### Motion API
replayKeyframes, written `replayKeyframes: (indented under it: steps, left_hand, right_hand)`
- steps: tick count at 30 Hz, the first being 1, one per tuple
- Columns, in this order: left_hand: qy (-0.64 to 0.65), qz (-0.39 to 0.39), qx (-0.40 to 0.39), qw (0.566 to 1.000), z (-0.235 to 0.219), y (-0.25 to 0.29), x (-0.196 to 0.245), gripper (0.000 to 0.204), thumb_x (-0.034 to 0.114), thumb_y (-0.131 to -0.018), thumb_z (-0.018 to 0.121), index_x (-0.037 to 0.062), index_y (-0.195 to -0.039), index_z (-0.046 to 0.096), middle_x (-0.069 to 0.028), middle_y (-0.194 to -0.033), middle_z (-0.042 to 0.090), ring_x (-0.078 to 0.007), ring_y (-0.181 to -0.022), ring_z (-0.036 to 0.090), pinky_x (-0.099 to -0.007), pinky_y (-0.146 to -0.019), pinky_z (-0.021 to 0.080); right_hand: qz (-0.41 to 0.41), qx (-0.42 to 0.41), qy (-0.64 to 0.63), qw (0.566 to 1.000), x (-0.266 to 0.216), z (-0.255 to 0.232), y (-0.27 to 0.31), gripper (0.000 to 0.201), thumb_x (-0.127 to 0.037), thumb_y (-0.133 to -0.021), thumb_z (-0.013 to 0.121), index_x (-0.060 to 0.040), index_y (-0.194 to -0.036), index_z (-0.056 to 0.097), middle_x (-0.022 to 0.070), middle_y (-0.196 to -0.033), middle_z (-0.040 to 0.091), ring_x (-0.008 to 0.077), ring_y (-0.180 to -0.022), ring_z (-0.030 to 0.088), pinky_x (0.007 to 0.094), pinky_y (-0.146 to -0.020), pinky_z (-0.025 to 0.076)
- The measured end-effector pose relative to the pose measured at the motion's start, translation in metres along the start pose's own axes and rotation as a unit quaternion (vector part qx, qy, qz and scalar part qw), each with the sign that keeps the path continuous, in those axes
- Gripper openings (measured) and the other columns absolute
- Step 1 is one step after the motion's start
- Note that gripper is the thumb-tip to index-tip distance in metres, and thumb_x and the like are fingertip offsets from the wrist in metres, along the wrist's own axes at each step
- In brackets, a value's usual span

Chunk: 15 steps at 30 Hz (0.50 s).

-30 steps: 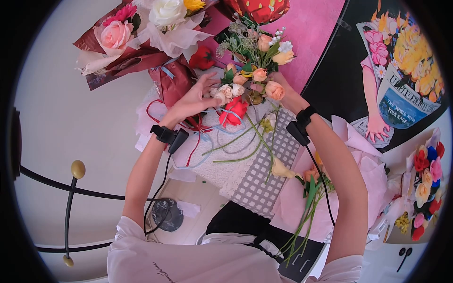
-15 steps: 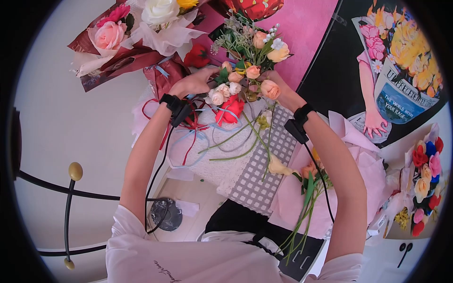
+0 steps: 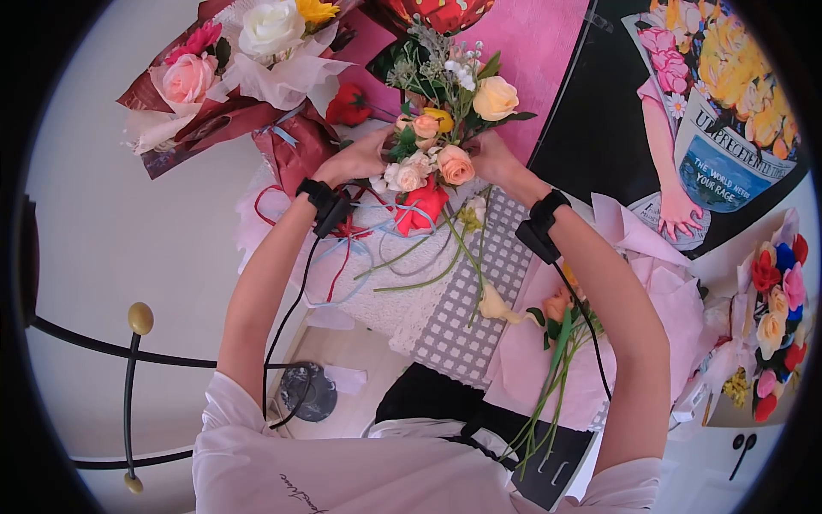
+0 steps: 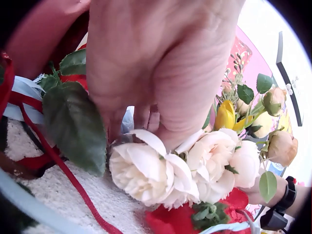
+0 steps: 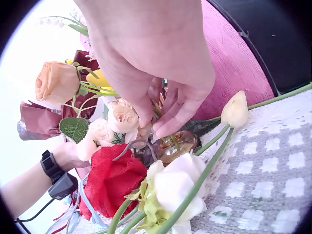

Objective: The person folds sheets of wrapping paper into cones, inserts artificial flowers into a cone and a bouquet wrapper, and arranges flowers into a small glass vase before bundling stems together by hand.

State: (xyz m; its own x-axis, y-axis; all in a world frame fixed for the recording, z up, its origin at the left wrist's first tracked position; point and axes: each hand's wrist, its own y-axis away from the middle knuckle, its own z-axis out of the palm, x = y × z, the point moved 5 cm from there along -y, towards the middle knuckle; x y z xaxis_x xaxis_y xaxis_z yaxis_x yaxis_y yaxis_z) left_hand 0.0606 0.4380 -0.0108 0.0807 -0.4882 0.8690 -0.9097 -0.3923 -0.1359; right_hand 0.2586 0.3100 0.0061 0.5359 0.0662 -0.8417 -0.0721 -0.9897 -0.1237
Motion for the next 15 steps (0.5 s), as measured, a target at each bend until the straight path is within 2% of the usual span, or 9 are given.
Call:
replayKeyframes:
  steps: [3,4,6,8,10,11,13,14,15]
  left_hand:
    - [-0.009,0.038,0.04,0.998,-0.005,0.003,0.002,0.082,-0.004,-0.08,0.079,-0.0016,-0.153,0.042,-0.0105,-0.149,0.057,-0.0185,-0.136,0.054,-0.0333,-0.114,0.045]
    - [-0.01,0.038,0.039,0.998,-0.005,0.006,0.009,0.082,-0.004,-0.08,0.079,-0.0016,-0.153,0.042,-0.0105,-0.149,0.057,-0.0185,-0.136,0.054,-0.0333,-0.114,0.045]
    - [0.008,-0.02,0.116,0.993,-0.014,0.012,0.016,0.085,0.0,-0.078,0.082,-0.0048,-0.153,0.042,-0.0153,-0.142,0.062,-0.0188,-0.127,0.061,-0.0318,-0.109,0.047]
    - [-0.038,0.004,0.127,0.991,-0.024,0.009,0.021,0.082,0.006,-0.08,0.083,-0.0055,-0.151,0.044,-0.0158,-0.142,0.063,-0.0191,-0.126,0.062,-0.0323,-0.108,0.048]
    - [-0.03,0.023,0.151,0.988,-0.032,0.012,0.031,0.079,0.009,-0.081,0.084,-0.0068,-0.149,0.046,-0.0157,-0.14,0.064,-0.0199,-0.123,0.063,-0.0326,-0.107,0.049]
    - [-0.044,0.02,0.166,0.985,-0.035,0.014,0.038,0.08,0.008,-0.08,0.084,-0.0072,-0.149,0.046,-0.0154,-0.139,0.064,-0.0201,-0.123,0.064,-0.0326,-0.106,0.049]
    - [0.004,-0.014,0.155,0.988,-0.037,0.02,0.049,0.079,0.001,-0.08,0.078,-0.0062,-0.151,0.045,-0.0161,-0.146,0.059,-0.022,-0.131,0.058,-0.0339,-0.111,0.045]
    - [0.053,-0.047,0.142,0.987,-0.037,0.023,0.05,0.079,-0.005,-0.079,0.073,-0.0053,-0.152,0.044,-0.0169,-0.152,0.053,-0.0238,-0.14,0.052,-0.0351,-0.116,0.041]
    - [0.052,-0.047,0.142,0.987,-0.039,0.024,0.05,0.079,-0.005,-0.079,0.073,-0.0053,-0.152,0.044,-0.0169,-0.152,0.053,-0.0238,-0.14,0.052,-0.0351,-0.116,0.041]
  right_hand:
    - [0.013,-0.013,-0.013,1.0,-0.003,-0.002,0.0,0.018,-0.002,-0.097,0.068,0.0004,-0.115,0.067,0.0022,-0.11,0.07,0.0077,-0.098,0.062,0.0301,-0.082,0.054]
    - [0.027,-0.023,-0.015,0.999,0.002,-0.002,-0.001,0.021,-0.002,-0.096,0.069,0.0007,-0.117,0.066,0.003,-0.112,0.07,0.0078,-0.101,0.062,0.03,-0.085,0.054]
    - [0.025,-0.031,0.006,0.999,0.008,-0.003,-0.006,0.023,-0.002,-0.096,0.069,0.001,-0.118,0.066,0.0031,-0.113,0.07,0.0079,-0.101,0.062,0.0302,-0.086,0.054]
    - [0.023,-0.039,0.027,0.999,0.011,-0.002,-0.007,0.024,-0.001,-0.096,0.069,0.0013,-0.12,0.065,0.0032,-0.114,0.07,0.008,-0.101,0.062,0.0304,-0.086,0.054]
    - [0.002,0.011,-0.039,0.999,0.011,-0.005,-0.006,0.029,-0.007,-0.087,0.082,0.0071,-0.111,0.074,0.0102,-0.104,0.077,0.0145,-0.092,0.07,0.0334,-0.079,0.057]
    - [0.001,0.011,-0.039,0.999,0.012,-0.006,-0.007,0.029,-0.007,-0.087,0.082,0.0071,-0.111,0.074,0.0102,-0.104,0.077,0.0145,-0.092,0.07,0.0334,-0.079,0.057]
    - [0.013,-0.036,-0.044,0.998,0.017,-0.006,-0.007,0.016,-0.006,-0.103,0.057,0.0001,-0.115,0.066,0.0007,-0.105,0.071,0.0068,-0.09,0.065,0.0278,-0.077,0.055]
    - [0.012,-0.036,-0.044,0.998,0.021,-0.009,-0.009,0.016,-0.006,-0.103,0.057,0.0001,-0.115,0.066,0.0007,-0.105,0.071,0.0068,-0.09,0.065,0.0278,-0.077,0.055]
    - [0.02,-0.048,-0.071,0.996,0.024,-0.011,-0.01,0.016,-0.006,-0.096,0.068,0.0021,-0.11,0.071,0.0039,-0.103,0.074,0.009,-0.09,0.067,0.0299,-0.075,0.055]
